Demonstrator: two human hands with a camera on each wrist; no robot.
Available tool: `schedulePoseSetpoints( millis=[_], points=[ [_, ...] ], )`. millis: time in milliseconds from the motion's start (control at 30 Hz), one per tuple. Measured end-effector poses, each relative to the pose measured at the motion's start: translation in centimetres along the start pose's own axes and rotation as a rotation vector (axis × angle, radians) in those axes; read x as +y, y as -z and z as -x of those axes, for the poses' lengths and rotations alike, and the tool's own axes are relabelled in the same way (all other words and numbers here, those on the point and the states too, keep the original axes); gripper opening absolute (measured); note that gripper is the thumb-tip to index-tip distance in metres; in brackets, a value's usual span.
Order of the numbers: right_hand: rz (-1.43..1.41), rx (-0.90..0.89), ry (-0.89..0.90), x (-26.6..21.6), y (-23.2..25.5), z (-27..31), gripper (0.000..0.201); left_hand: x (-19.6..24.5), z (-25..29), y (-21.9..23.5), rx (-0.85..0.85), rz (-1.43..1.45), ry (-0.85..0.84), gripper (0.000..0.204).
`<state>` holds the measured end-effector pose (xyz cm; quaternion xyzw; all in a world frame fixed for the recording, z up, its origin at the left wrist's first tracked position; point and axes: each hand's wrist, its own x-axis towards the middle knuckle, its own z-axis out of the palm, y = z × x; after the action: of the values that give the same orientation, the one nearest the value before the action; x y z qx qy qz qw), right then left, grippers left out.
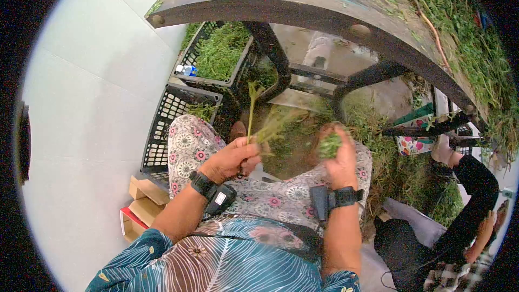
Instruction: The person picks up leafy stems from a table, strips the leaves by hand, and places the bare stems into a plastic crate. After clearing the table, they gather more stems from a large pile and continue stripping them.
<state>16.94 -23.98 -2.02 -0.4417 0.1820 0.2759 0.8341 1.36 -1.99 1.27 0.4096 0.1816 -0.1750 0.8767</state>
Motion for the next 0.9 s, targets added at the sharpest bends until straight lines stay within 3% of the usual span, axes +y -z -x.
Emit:
schedulePoseSetpoints(
  millis=[100, 133, 233, 267, 467, 567, 667, 767, 900],
  points=[
    [-0.025, 0.023, -0.007, 0.1, 1.9, -1.0, 0.015, -0.2, -0.7, 0.8, 0.037, 0.285, -0.194, 0.01],
    [-0.006, 0.021, -0.015, 0.0, 1.8, -0.8, 0.015, -0.2, -1.2, 1.9, -0.05, 0.37, -0.281, 0.01],
    [0.015, -0.021, -0.047, 0.6, 0.6, 0.1, 0.014, -0.6, -2.0, 2.8, 0.087, 0.56, -0.363, 0.014],
    [0.039, -0.041, -0.048, 0.8, 0.3, 0.4, 0.014, -1.0, -2.2, 4.0, 0.013, 0.577, -0.368, 0.015],
    [0.23, -0.079, -0.087, 1.3, -2.0, 1.2, 0.018, -0.9, -2.0, 3.9, 0.169, 0.618, -0.372, 0.019],
    [0.335, -0.138, -0.127, 1.6, -3.0, 1.5, 0.019, -0.7, -2.3, 4.2, 0.056, 0.648, -0.454, 0.017],
    [0.347, -0.127, -0.149, 2.4, -3.1, 1.7, 0.019, -0.7, -2.4, 4.2, 0.058, 0.665, -0.465, 0.016],
    [0.346, -0.143, -0.155, 2.5, -2.5, 1.0, 0.02, -1.0, -2.8, 5.4, -0.236, 0.742, -0.5, 0.015],
    [0.525, -0.236, -0.133, 2.5, -3.9, 2.2, 0.024, -0.7, -2.3, 4.7, -0.049, 0.692, -0.484, 0.015]
  ],
)
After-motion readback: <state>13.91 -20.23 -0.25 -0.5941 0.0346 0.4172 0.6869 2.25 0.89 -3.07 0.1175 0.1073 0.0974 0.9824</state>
